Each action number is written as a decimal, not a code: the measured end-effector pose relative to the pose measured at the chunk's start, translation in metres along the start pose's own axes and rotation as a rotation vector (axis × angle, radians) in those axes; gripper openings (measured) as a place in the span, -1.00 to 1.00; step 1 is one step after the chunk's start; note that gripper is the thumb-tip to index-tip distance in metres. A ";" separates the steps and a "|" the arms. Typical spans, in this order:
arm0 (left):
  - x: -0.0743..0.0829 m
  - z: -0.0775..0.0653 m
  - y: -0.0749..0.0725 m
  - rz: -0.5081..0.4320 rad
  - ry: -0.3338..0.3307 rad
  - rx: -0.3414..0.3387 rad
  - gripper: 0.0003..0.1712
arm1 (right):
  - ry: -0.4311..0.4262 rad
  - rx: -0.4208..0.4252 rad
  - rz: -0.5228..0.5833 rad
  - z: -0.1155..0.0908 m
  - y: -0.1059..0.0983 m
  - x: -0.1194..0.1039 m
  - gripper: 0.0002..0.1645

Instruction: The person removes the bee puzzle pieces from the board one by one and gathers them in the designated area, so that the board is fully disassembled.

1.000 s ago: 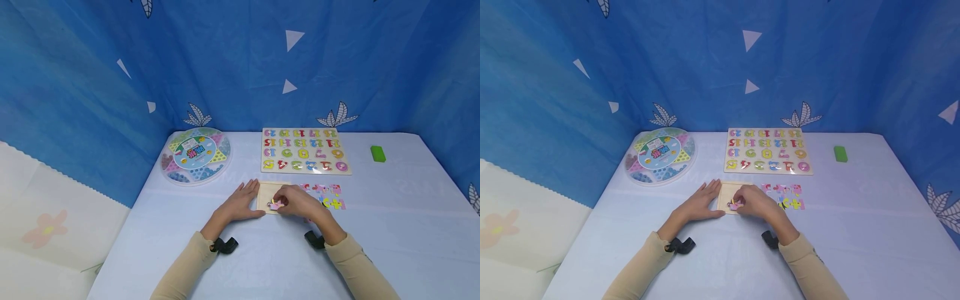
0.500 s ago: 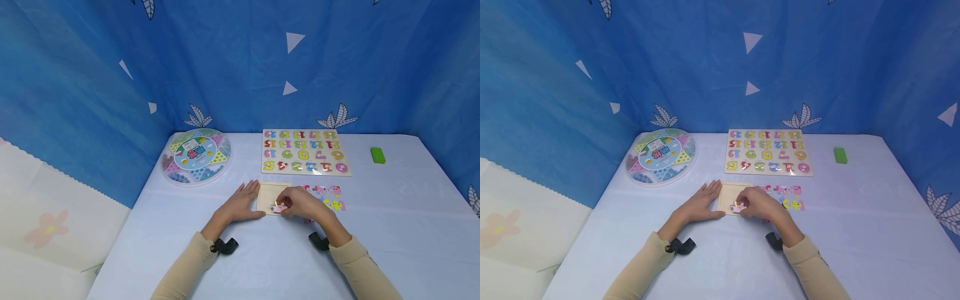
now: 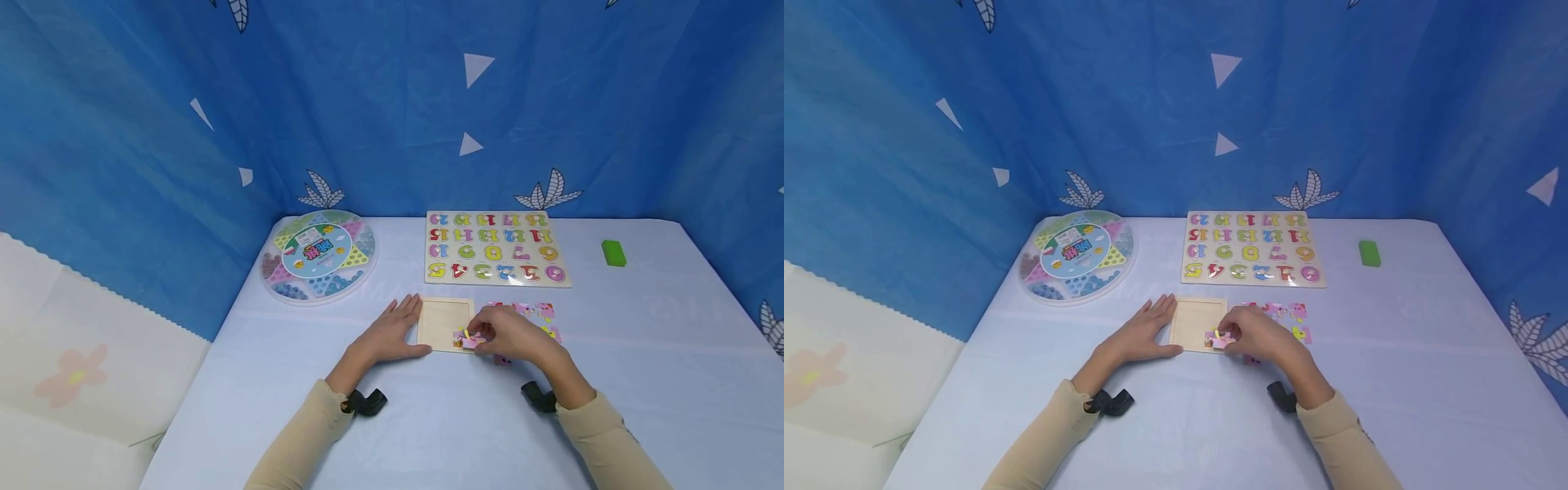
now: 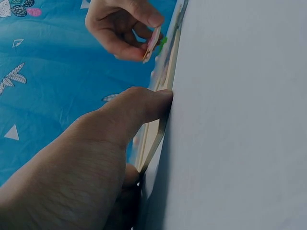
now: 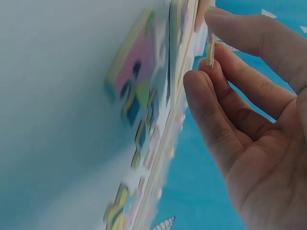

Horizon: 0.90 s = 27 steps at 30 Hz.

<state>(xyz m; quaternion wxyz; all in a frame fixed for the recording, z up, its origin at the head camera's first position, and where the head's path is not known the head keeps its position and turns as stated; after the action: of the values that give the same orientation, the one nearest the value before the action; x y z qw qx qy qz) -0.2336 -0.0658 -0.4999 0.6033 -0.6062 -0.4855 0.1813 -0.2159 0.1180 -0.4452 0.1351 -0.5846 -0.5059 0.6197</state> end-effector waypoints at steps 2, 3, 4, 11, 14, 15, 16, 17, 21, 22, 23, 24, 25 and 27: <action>0.000 0.000 0.000 -0.004 -0.002 -0.001 0.14 | -0.012 0.008 -0.015 -0.004 -0.003 0.002 -0.69; 0.000 0.000 0.000 -0.004 -0.003 -0.003 0.14 | -0.016 0.011 -0.023 -0.006 -0.005 0.003 -0.69; 0.000 -0.001 0.000 -0.005 -0.004 -0.003 0.14 | -0.008 0.012 -0.028 -0.008 -0.006 0.006 -0.68; -0.002 -0.001 0.002 -0.007 -0.007 -0.005 0.15 | 0.021 0.029 -0.065 -0.021 -0.016 0.021 -0.66; -0.002 0.000 0.002 -0.004 -0.008 -0.008 0.15 | 0.020 0.044 -0.075 -0.027 -0.020 0.028 -0.66; -0.002 0.000 0.002 -0.003 -0.008 -0.010 0.15 | 0.016 0.046 -0.077 -0.029 -0.022 0.029 -0.66; -0.002 0.000 0.002 0.000 -0.009 -0.010 0.15 | 0.012 0.049 -0.080 -0.031 -0.023 0.031 -0.66; -0.002 0.000 0.002 -0.002 -0.009 -0.010 0.15 | 0.011 0.051 -0.083 -0.033 -0.025 0.033 -0.66; -0.002 0.000 0.002 -0.004 -0.009 -0.010 0.15 | 0.025 0.049 -0.091 -0.040 -0.029 0.039 -0.64; -0.002 0.000 0.002 -0.006 -0.008 -0.009 0.15 | 0.025 0.050 -0.096 -0.042 -0.030 0.041 -0.64; -0.002 0.000 0.002 -0.005 -0.008 -0.008 0.15 | 0.031 0.052 -0.101 -0.043 -0.031 0.042 -0.64; -0.002 0.000 0.002 -0.003 -0.007 -0.009 0.15 | 0.035 0.053 -0.102 -0.045 -0.032 0.044 -0.63; -0.002 0.000 0.002 -0.001 -0.007 -0.010 0.15 | 0.041 0.055 -0.105 -0.046 -0.032 0.047 -0.63; -0.002 0.000 0.001 0.001 -0.007 -0.009 0.15 | 0.047 0.062 -0.105 -0.048 -0.033 0.052 -0.63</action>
<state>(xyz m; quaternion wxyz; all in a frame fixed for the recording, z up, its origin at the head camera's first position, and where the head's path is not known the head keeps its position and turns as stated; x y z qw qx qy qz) -0.2342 -0.0667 -0.5019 0.5989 -0.6084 -0.4880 0.1814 -0.2028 0.1952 -0.4404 0.1973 -0.5674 -0.5131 0.6131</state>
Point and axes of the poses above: each hand's wrist, its own z-axis towards the middle knuckle, its own y-axis out of the palm, x = y × z, the point moved 8 cm from there along z, towards the middle knuckle, and after that the axes turned 1 degree about -x, right-handed, at the moved point
